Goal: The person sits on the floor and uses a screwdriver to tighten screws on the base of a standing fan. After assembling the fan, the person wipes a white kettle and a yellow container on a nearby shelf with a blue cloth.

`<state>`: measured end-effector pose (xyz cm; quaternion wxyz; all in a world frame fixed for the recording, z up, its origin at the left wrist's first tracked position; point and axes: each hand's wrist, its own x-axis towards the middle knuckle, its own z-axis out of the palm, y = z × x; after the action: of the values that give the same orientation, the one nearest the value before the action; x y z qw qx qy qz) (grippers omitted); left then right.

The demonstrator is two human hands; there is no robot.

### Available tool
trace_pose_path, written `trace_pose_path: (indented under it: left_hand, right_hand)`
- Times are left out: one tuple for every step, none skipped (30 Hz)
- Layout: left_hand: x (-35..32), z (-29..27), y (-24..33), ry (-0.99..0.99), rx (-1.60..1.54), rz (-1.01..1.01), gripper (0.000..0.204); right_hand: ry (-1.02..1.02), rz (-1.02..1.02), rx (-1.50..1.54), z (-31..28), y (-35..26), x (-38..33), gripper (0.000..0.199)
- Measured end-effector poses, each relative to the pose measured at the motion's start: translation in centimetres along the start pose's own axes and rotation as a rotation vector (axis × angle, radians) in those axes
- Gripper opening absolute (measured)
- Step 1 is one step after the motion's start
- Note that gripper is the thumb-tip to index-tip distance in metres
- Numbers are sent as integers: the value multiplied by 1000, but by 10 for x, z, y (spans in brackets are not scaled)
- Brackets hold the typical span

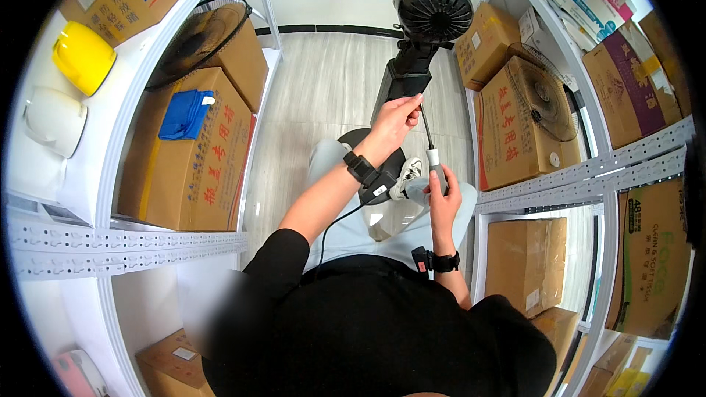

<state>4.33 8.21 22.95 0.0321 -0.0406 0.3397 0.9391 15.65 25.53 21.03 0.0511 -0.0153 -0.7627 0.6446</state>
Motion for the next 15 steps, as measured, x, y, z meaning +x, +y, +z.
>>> trace_pose_path:
  left_hand:
    - [2,4,-1,3,-20,18,17]
    - [4,9,0,-12,-38,16,17]
    - [8,13,3,-27,-55,14,16]
    - [10,17,5,-42,-73,11,16]
    - [13,23,4,-18,-86,8,14]
    - [16,24,4,-29,-105,8,14]
    - [20,25,6,-40,-125,8,13]
    - [23,26,8,-52,-146,7,13]
    - [26,27,10,-77,-164,-1,13]
    - [28,29,10,-68,-182,-7,13]
    - [29,27,8,-55,-199,-15,13]
    - [31,26,7,-40,-216,-22,13]
    - [36,26,8,-16,-209,-16,14]
    - [38,25,8,-13,-197,-5,14]
    - [40,23,7,-9,-186,7,15]
  right_hand:
    - [24,-36,-62,-2,-6,3,36]
    - [53,-70,-120,-3,-14,4,36]
    - [59,-127,-168,-5,-20,8,36]
    - [66,-183,-216,-9,-24,14,35]
    - [85,-233,-263,-13,-27,19,35]
    - [106,-260,-284,-14,-37,21,34]
    - [127,-287,-306,-14,-48,22,34]
    - [150,-314,-329,-16,-55,25,33]
    - [155,-376,-312,-18,-57,30,31]
    - [155,-391,-325,-20,-59,33,31]
    - [152,-403,-337,-20,-61,34,31]
    - [149,-415,-349,-19,-64,35,31]
    - [145,-404,-340,-19,-67,39,31]
    - [152,-424,-343,-18,-67,41,31]
    - [158,-444,-345,-17,-68,43,31]
